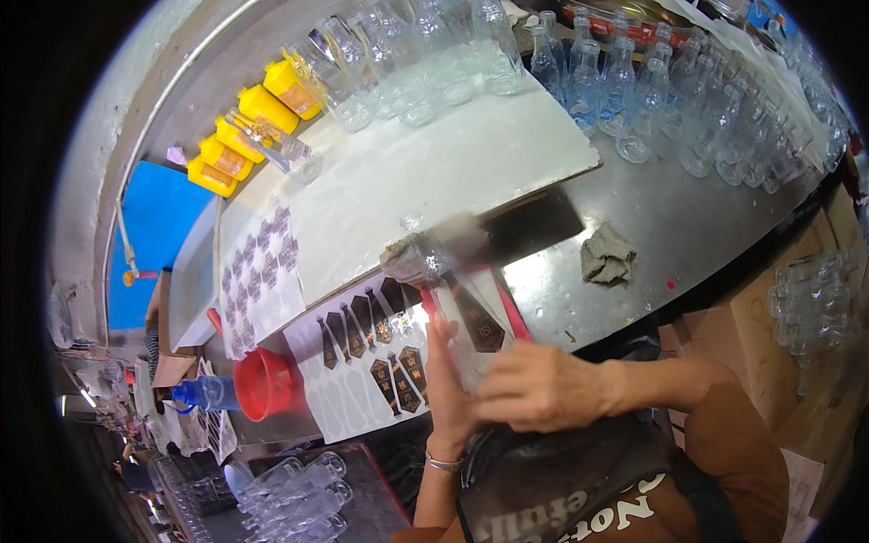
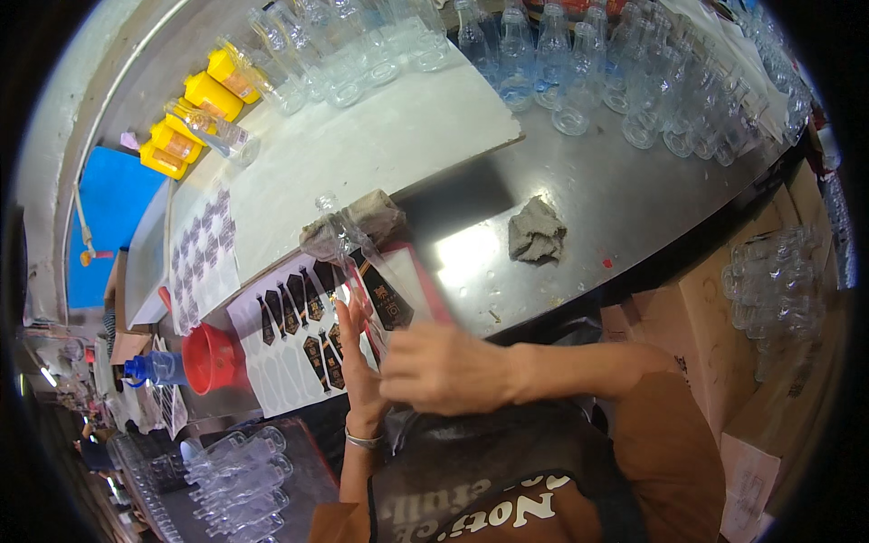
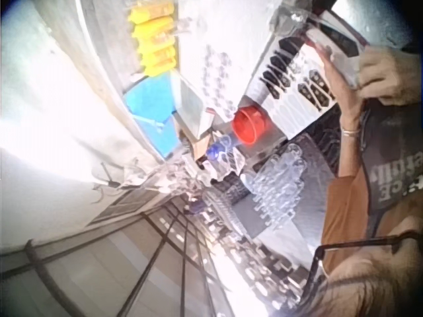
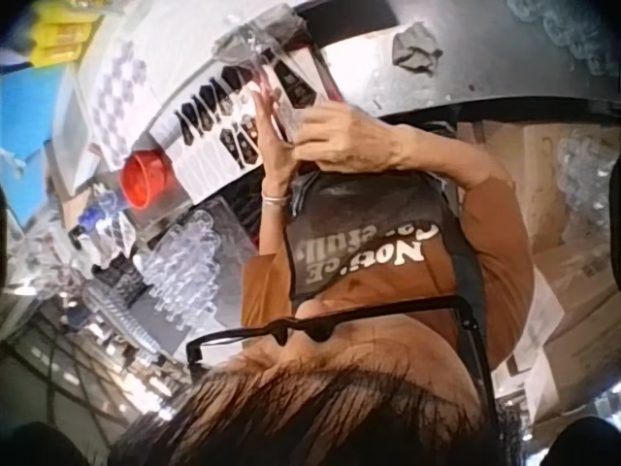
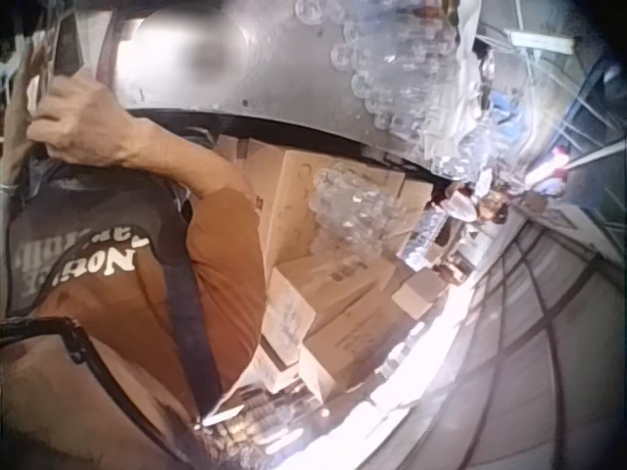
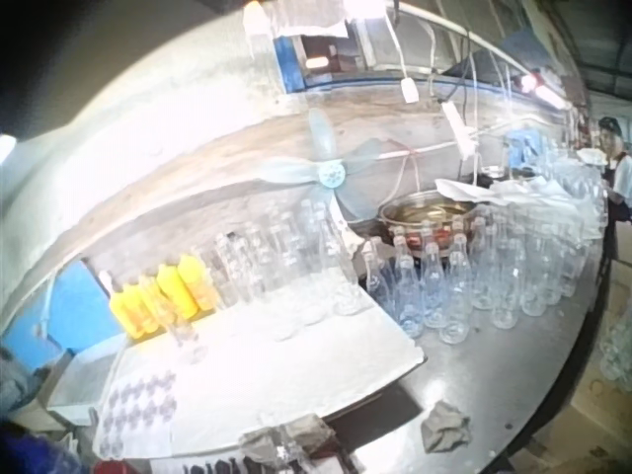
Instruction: The person applies adhesive labels to clear plastic bottles one by one. They peel each label from a sheet, place it on a bottle, and smooth it with a black squeegee tool before setting the bottle aside.
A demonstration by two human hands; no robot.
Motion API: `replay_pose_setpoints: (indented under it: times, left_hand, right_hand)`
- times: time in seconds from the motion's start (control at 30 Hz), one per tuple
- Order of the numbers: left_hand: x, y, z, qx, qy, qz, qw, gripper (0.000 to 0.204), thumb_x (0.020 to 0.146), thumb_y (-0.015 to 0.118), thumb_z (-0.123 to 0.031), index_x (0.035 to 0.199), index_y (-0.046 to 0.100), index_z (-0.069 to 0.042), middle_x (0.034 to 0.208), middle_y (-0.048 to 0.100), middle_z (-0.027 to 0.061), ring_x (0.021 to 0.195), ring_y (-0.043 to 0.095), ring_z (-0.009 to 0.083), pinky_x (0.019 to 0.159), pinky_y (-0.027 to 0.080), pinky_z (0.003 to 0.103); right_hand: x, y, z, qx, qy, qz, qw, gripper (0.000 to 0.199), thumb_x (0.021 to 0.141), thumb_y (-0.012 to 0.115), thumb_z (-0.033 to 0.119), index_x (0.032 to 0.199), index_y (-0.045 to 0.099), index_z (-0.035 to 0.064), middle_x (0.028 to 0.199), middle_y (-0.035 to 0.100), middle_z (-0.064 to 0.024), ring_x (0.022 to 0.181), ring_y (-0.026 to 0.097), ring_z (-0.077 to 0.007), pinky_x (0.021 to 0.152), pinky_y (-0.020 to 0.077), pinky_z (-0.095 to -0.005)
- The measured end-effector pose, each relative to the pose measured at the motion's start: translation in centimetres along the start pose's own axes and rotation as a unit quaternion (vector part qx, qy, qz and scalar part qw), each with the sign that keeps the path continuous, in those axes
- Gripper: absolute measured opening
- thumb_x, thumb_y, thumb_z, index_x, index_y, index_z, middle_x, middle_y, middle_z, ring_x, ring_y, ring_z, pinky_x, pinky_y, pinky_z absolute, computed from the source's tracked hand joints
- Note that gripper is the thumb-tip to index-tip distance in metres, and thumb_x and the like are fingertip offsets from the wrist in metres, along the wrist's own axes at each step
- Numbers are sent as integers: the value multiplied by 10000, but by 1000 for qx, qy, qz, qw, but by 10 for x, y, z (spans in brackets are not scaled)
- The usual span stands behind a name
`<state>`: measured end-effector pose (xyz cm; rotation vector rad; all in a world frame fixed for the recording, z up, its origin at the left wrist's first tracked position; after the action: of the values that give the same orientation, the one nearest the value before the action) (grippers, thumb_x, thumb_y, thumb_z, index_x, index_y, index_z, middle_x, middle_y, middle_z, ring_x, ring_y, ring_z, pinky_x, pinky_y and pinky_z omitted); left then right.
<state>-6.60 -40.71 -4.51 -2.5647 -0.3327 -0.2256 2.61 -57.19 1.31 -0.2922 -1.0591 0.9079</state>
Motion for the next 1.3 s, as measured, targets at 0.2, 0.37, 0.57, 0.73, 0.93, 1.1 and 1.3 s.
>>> replay_pose_setpoints:
  times: [0.2, 0.37, 0.57, 0.73, 0.93, 1.1, 1.3]
  left_hand:
    - [1, -3, 0, 22, -10, 14, 1000, 1130, 702, 892, -172, 1565, 195, 42, 1523, 391, 233, 1395, 432, 339, 1161, 345, 431]
    - [0, -9, 13, -30, -53, 50, 997, 1087, 705, 881, -177, 1554, 241, 51, 1573, 356, 234, 1452, 376, 311, 1181, 327, 397]
    - [3, -9, 13, -17, -39, 45, 998, 1095, 667, 870, -108, 1546, 242, 70, 1561, 370, 250, 1451, 379, 304, 1196, 295, 378]
    - [0, -8, 14, 0, -39, 54, 998, 1102, 669, 874, -120, 1548, 236, 68, 1557, 374, 254, 1450, 382, 313, 1192, 302, 387]
    - [10, -25, 14, -286, -85, 6, 954, 993, 748, 812, -39, 1562, 246, 10, 1554, 397, 188, 1444, 389, 326, 1211, 265, 443]
    - [83, -29, 1, -173, -267, -33, 947, 489, 1033, 532, -393, 1241, 584, 47, 1135, 676, 140, 1016, 649, 178, 924, 505, 309]
    - [111, -9, 7, -182, -242, -52, 952, 420, 1037, 556, -348, 920, 634, 48, 886, 700, 97, 805, 660, 129, 747, 547, 274]
  right_hand:
    - [5, -12, -22, -9, 44, -91, 995, 215, 755, 710, 106, 945, 633, 41, 860, 612, -89, 794, 610, -262, 696, 514, -375]
    - [32, -18, -35, -18, 53, 13, 998, 161, 831, 678, 138, 967, 642, 59, 785, 572, -83, 798, 612, -263, 735, 528, -402]
    - [79, -37, -97, -61, 67, -63, 994, 188, 857, 664, 142, 1000, 644, 22, 888, 668, -138, 841, 646, -307, 757, 538, -415]
    - [88, -42, -97, -159, 67, -90, 981, 89, 841, 653, 114, 893, 625, 47, 833, 629, -115, 830, 630, -307, 731, 517, -407]
    - [33, -32, -34, 63, -2, 91, 994, 130, 852, 653, 109, 952, 617, 35, 851, 599, -110, 818, 619, -288, 711, 506, -367]
    - [16, -60, -41, 193, 222, -36, 955, 280, 943, 583, 51, 1213, 651, 27, 1014, 678, -113, 914, 656, -237, 805, 521, -331]
    - [-13, -43, -64, 309, 384, -122, 861, 232, 1006, 531, 115, 1150, 673, 1, 915, 662, -23, 862, 584, -77, 762, 480, -252]
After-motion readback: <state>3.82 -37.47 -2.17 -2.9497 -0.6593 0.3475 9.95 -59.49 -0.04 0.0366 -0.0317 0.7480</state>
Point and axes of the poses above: each hand's wrist, its own x-axis towards the middle knuckle, its own y-axis out of the palm, z = x × y, the point moved 1 cm from there along x, towards the middle knuckle
